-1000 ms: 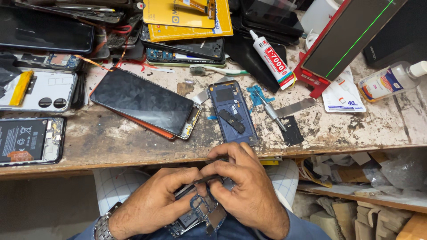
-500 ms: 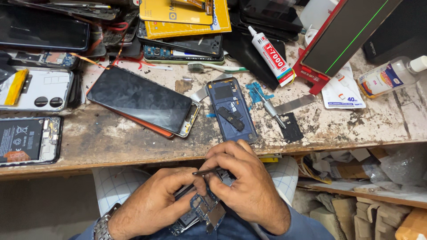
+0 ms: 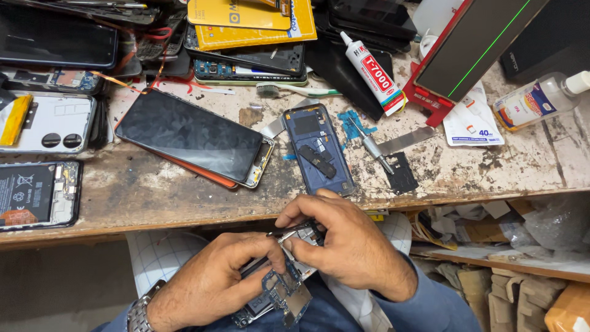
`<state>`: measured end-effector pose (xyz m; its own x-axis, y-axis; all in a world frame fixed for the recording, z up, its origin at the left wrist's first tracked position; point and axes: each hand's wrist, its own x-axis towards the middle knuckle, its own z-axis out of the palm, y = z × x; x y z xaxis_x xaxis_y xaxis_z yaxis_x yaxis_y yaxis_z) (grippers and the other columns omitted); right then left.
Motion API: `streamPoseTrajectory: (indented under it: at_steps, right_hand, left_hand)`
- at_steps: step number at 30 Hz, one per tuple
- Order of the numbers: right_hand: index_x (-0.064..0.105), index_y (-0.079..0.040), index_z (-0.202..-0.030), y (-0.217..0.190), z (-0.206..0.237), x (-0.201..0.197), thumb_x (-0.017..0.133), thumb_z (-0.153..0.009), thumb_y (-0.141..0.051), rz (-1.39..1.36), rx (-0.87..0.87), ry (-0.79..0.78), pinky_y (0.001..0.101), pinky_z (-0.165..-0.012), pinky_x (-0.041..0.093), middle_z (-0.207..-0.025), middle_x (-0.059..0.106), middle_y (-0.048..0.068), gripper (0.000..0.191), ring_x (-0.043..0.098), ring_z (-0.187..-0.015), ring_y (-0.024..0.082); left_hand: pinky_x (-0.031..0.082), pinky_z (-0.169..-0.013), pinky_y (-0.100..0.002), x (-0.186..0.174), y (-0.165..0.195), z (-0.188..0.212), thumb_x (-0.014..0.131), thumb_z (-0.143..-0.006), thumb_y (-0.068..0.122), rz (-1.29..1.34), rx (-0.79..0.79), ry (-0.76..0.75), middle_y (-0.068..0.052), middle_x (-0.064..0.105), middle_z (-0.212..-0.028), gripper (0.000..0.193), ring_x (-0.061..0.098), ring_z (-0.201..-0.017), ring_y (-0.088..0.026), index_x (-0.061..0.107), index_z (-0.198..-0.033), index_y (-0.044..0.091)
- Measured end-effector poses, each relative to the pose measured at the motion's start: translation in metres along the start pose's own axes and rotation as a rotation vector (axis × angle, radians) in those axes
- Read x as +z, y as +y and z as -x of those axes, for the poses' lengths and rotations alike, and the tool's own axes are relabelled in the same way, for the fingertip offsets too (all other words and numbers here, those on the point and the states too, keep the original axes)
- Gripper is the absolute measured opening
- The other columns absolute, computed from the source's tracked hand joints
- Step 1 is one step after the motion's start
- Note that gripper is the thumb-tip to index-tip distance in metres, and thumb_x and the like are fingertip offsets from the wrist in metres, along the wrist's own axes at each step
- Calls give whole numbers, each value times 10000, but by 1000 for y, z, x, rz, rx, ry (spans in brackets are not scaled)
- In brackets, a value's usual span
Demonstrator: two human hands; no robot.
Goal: The person repairs a disassembled smartphone at a cluttered workbench. They use tweezers and a pry tool to work on the phone's internal components, manipulate the midframe and battery area, then hold the phone chassis and scrape or clean its inner edge with a tool.
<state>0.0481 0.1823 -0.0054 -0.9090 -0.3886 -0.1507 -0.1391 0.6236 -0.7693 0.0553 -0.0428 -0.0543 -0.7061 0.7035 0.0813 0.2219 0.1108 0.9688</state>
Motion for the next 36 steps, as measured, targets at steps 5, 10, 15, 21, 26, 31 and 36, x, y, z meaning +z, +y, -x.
streamPoseTrajectory:
  at_steps: [5, 10, 15, 21, 26, 31, 36]
  right_hand:
    - [719, -103, -1041, 0, 1, 4, 720, -785, -203, 16, -60, 11, 337, -826, 555, -984, 762, 26, 275, 712, -980, 198]
    - [716, -100, -1040, -4, 3, 7, 709, -797, -210, 59, -72, 14, 349, -838, 548, -984, 761, 37, 267, 699, -972, 219]
    - [693, -84, -1045, -9, 2, 9, 686, -793, -204, 80, -102, 2, 369, -836, 539, -985, 739, 58, 280, 686, -965, 242]
    - [708, -77, -1028, -11, -6, 15, 697, -799, -203, 102, -170, -10, 382, -817, 534, -969, 724, 76, 261, 661, -945, 267]
    - [707, -75, -960, -11, -13, 18, 705, -795, -173, 66, -186, -2, 371, -807, 539, -918, 708, 65, 192, 662, -929, 256]
    - [710, -85, -937, -14, -11, 21, 701, -778, -153, 84, -199, 7, 372, -780, 528, -890, 686, 59, 173, 641, -896, 257]
    - [718, -96, -950, -16, -11, 21, 692, -803, -163, 140, -212, 22, 377, -771, 513, -900, 684, 50, 163, 618, -866, 257]
  left_hand:
    - [574, -739, -324, -1, -1, 3, 686, -882, 157, 23, -26, -3, -44, 749, -837, 98, 765, -806, -194, 677, -918, 67]
    - [572, -736, -319, -1, -1, 6, 688, -882, 159, 23, -34, -9, -44, 742, -832, 103, 763, -800, -188, 669, -912, 62]
    - [572, -745, -313, -3, -3, 11, 687, -889, 149, 31, -17, -7, -41, 746, -841, 95, 763, -814, -180, 672, -920, 61]
    - [584, -727, -290, -15, -8, 15, 705, -890, 125, 140, -76, -22, -25, 783, -855, 76, 760, -817, -124, 706, -930, 61]
    - [583, -714, -293, -20, -12, 16, 710, -888, 123, 187, -125, -26, -25, 792, -846, 71, 739, -778, -120, 711, -928, 65]
    - [583, -745, -294, -21, -12, 18, 709, -906, 128, 170, -70, -20, -26, 786, -853, 65, 743, -787, -126, 704, -939, 72]
    - [582, -755, -295, -22, -14, 17, 716, -898, 128, 144, -37, 0, -32, 791, -890, 79, 761, -820, -137, 709, -956, 74]
